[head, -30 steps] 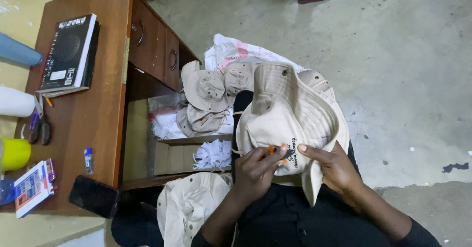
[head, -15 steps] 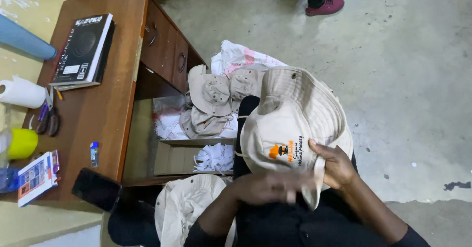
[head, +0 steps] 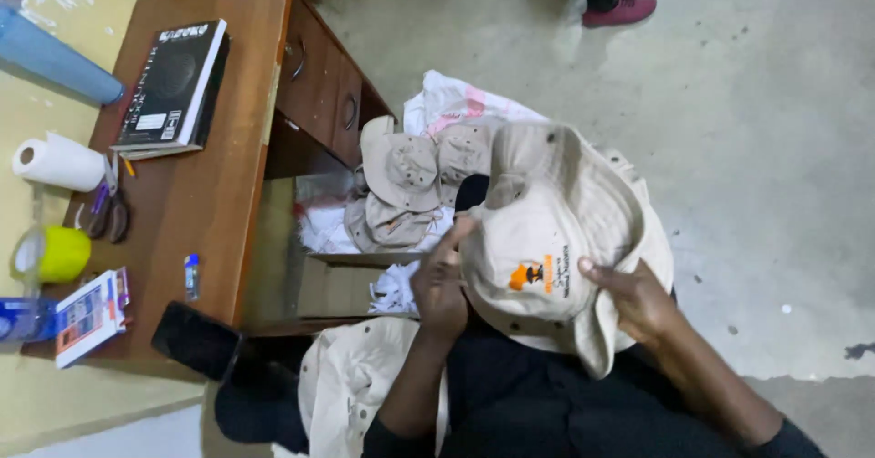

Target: Inspecting a beige bucket hat for quality control by checking the embroidery and interior.

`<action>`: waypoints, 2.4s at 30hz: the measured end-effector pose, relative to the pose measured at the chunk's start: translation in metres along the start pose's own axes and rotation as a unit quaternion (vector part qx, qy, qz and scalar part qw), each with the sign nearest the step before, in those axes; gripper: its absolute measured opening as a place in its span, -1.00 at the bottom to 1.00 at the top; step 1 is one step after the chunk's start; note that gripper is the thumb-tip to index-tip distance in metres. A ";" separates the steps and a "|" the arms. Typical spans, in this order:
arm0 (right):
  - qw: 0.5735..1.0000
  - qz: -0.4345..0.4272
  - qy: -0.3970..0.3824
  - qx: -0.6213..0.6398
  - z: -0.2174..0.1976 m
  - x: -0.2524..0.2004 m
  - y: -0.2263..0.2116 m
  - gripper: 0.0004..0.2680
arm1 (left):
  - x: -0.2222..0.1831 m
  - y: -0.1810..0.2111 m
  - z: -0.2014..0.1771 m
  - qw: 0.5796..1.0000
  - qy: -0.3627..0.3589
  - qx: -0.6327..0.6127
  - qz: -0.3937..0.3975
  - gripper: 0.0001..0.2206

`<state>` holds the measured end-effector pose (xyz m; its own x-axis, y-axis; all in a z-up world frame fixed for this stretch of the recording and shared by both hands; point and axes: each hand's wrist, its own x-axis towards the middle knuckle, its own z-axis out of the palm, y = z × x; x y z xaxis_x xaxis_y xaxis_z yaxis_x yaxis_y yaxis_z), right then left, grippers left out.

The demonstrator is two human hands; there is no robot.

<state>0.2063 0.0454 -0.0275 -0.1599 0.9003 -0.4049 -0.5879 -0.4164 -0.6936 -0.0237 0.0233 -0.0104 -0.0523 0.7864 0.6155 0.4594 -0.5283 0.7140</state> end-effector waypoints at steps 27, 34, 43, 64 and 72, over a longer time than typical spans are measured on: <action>0.515 -0.305 -0.269 -0.754 -0.080 0.031 0.097 -0.22 | -0.056 -0.273 -0.303 0.617 0.196 0.745 -0.159 -0.60; 0.498 -0.401 -0.276 -0.717 -0.094 0.054 0.112 -0.53 | -0.059 -0.316 -0.340 0.578 0.204 0.761 -0.214 -0.65; 0.609 -0.368 -0.268 -0.650 -0.080 0.055 0.119 -0.78 | -0.056 -0.173 -0.059 0.978 -0.047 0.202 -0.039 -0.73; 0.642 -0.180 0.004 -0.745 -0.101 0.097 0.074 -0.70 | -0.094 -0.093 0.095 0.940 -0.313 0.107 0.086 -0.64; 0.945 -0.212 0.015 -0.250 -0.121 0.100 0.077 -0.96 | -0.086 -0.105 0.101 0.955 -0.231 0.184 0.036 -0.65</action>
<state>0.2417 0.0878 -0.1933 0.0327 0.9987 -0.0385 -0.1444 -0.0334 -0.9890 0.0219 0.0440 -0.1719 0.3482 0.8548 0.3848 0.7316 -0.5045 0.4585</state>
